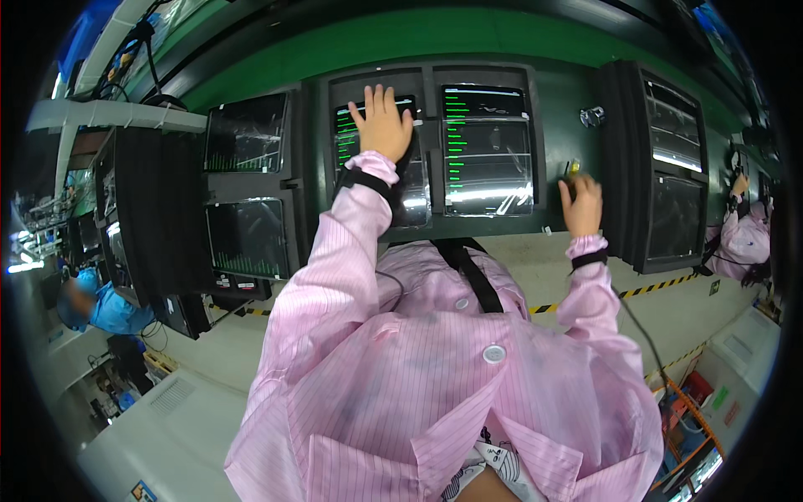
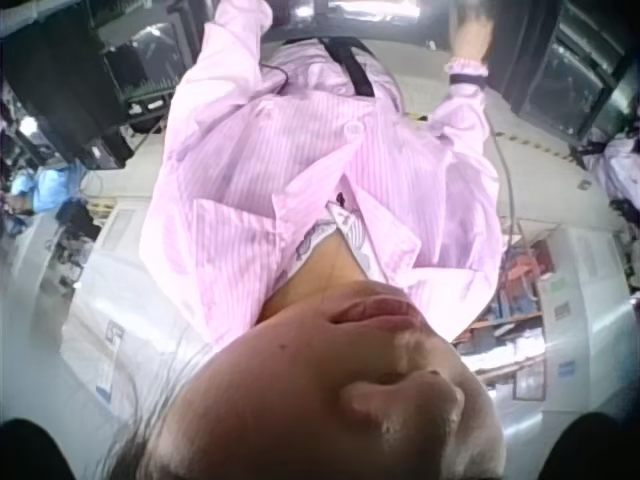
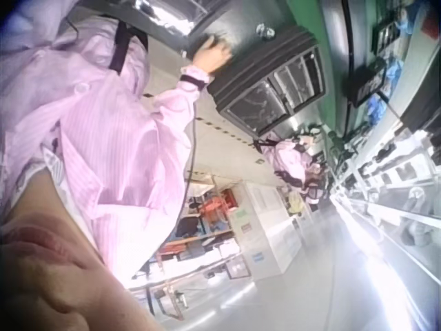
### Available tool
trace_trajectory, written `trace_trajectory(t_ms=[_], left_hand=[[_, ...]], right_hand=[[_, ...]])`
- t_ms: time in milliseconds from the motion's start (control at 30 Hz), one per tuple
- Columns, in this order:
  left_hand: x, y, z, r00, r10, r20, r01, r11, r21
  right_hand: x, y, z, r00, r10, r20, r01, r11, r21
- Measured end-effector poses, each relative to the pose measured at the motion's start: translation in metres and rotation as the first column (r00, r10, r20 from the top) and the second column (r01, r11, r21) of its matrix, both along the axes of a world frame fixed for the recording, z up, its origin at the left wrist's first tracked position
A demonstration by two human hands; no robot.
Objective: Testing and inspecting electronic tablets on a production line, including screen checks and applying protective films/labels.
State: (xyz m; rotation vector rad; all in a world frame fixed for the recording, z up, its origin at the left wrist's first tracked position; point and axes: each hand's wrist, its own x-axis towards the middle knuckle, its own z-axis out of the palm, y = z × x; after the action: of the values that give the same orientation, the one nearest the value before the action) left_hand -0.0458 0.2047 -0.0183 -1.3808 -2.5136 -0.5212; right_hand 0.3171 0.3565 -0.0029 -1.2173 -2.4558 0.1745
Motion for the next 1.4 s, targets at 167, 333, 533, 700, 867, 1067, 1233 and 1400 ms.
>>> trace_trajectory(t_ms=[167, 333, 533, 700, 867, 1067, 1233, 1400], left_hand=[[0.025, -0.039, 0.026, 0.986, -0.157, 0.048, 0.155, 0.987, 0.040], [0.017, -0.050, 0.042, 1.000, -0.014, 0.009, 0.013, 0.994, 0.109], [-0.020, -0.041, 0.031, 0.998, 0.012, 0.068, -0.013, 1.000, 0.017], [-0.022, -0.032, 0.013, 0.990, -0.048, 0.130, 0.044, 0.998, 0.035], [0.011, -0.050, 0.023, 0.974, -0.153, 0.165, 0.168, 0.983, -0.081], [0.060, -0.118, 0.060, 0.940, -0.192, 0.282, 0.184, 0.981, 0.055], [0.078, -0.155, 0.055, 0.920, -0.138, 0.366, 0.138, 0.990, 0.027], [0.088, -0.165, 0.050, 0.910, -0.128, 0.395, 0.137, 0.991, 0.004]], right_hand=[[-0.100, 0.035, 0.030, 0.967, 0.176, -0.181, -0.188, 0.981, -0.048], [-0.187, 0.032, 0.007, 0.932, 0.354, -0.080, -0.362, 0.921, -0.141], [-0.175, 0.039, 0.002, 0.932, 0.261, -0.251, -0.274, 0.962, -0.016], [-0.141, 0.040, 0.017, 0.913, 0.281, -0.297, -0.304, 0.952, -0.034], [-0.123, 0.040, 0.006, 0.910, 0.183, -0.372, -0.278, 0.936, -0.217], [-0.068, 0.000, -0.009, 0.936, -0.023, -0.351, -0.156, 0.867, -0.473], [-0.032, -0.042, -0.005, 0.952, -0.039, -0.305, -0.154, 0.799, -0.581], [-0.037, -0.044, 0.002, 0.944, -0.013, -0.330, -0.198, 0.777, -0.598]])
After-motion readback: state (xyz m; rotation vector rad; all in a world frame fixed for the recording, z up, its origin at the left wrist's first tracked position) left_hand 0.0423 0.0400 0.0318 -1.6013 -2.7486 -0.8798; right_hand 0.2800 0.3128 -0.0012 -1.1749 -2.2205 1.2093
